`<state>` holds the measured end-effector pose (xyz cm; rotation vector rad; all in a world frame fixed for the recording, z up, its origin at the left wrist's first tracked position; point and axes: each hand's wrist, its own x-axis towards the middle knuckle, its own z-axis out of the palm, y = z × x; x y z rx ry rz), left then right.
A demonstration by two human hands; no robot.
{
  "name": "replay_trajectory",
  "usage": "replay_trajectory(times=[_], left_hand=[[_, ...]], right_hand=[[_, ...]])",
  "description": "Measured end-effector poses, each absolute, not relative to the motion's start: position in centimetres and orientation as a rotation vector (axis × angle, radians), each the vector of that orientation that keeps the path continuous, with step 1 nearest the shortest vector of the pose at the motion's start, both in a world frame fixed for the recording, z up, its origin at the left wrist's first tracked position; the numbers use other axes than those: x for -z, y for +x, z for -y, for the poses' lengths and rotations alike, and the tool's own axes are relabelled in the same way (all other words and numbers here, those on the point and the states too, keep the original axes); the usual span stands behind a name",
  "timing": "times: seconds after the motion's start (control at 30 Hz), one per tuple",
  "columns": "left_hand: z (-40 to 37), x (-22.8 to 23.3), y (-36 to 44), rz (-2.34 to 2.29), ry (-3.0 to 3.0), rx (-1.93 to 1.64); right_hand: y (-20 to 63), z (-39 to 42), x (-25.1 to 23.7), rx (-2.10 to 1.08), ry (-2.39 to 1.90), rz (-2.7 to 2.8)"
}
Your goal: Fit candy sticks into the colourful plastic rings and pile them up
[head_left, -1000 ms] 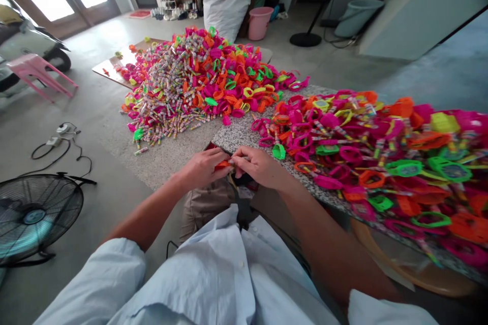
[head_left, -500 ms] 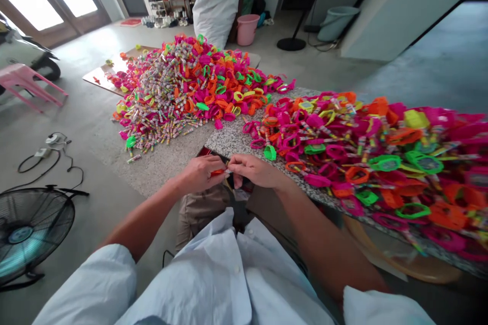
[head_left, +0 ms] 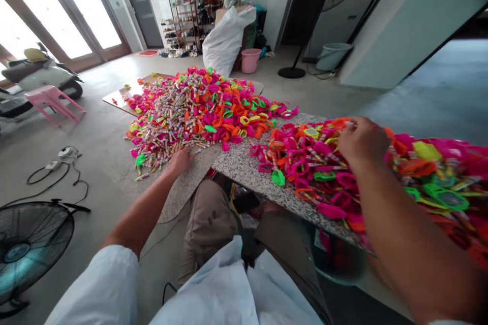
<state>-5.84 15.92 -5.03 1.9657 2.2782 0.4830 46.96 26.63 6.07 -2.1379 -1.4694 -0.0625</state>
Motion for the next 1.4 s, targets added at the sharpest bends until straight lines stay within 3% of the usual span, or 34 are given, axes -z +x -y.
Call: replay_trajectory(times=[0.13, 0.27, 0.37, 0.57, 0.83, 0.93, 1.07, 1.17, 1.4], left_hand=[[-17.2, 5.8, -5.9, -2.231, 2.064, -0.402], [-17.8, 6.6, -4.6, -2.209, 2.097, -0.403], [-17.5, 7.0, -3.6, -2.191, 2.09, -0.438], [-16.2, 7.8, -3.1, -2.12, 2.005, -0.574], [-13.3, 8.6, -3.6, -2.112, 1.814, -0.895], [-11.3, 7.6, -3.5, -1.93, 1.994, -1.058], [-9.2, 6.9, -4.2, -1.678, 2.069, -1.011], [-7.8, 7.3, -5.1, -1.85, 1.742, -1.096], [-4.3, 7.8, -2.6, -1.922, 1.194, -1.401]], right_hand=[[46.2, -27.6, -6.0, 0.155, -2.384, 1.589], [38.8, -26.2, -3.7, 0.333, -1.856, 2.031], [30.9, -25.4, -0.9, 0.042, -1.586, 2.368], [20.0, -26.1, 3.3, -0.525, -1.652, 2.387], [18.1, -22.8, 4.6, -0.691, -1.31, 2.475], [17.2, -20.5, 4.0, -0.843, -1.017, 2.564], [15.5, -19.5, 3.4, -1.07, -0.81, 2.605], [14.0, -20.3, 3.8, -1.135, -0.919, 2.571], [9.7, -21.2, 5.2, -0.853, -1.443, 2.46]])
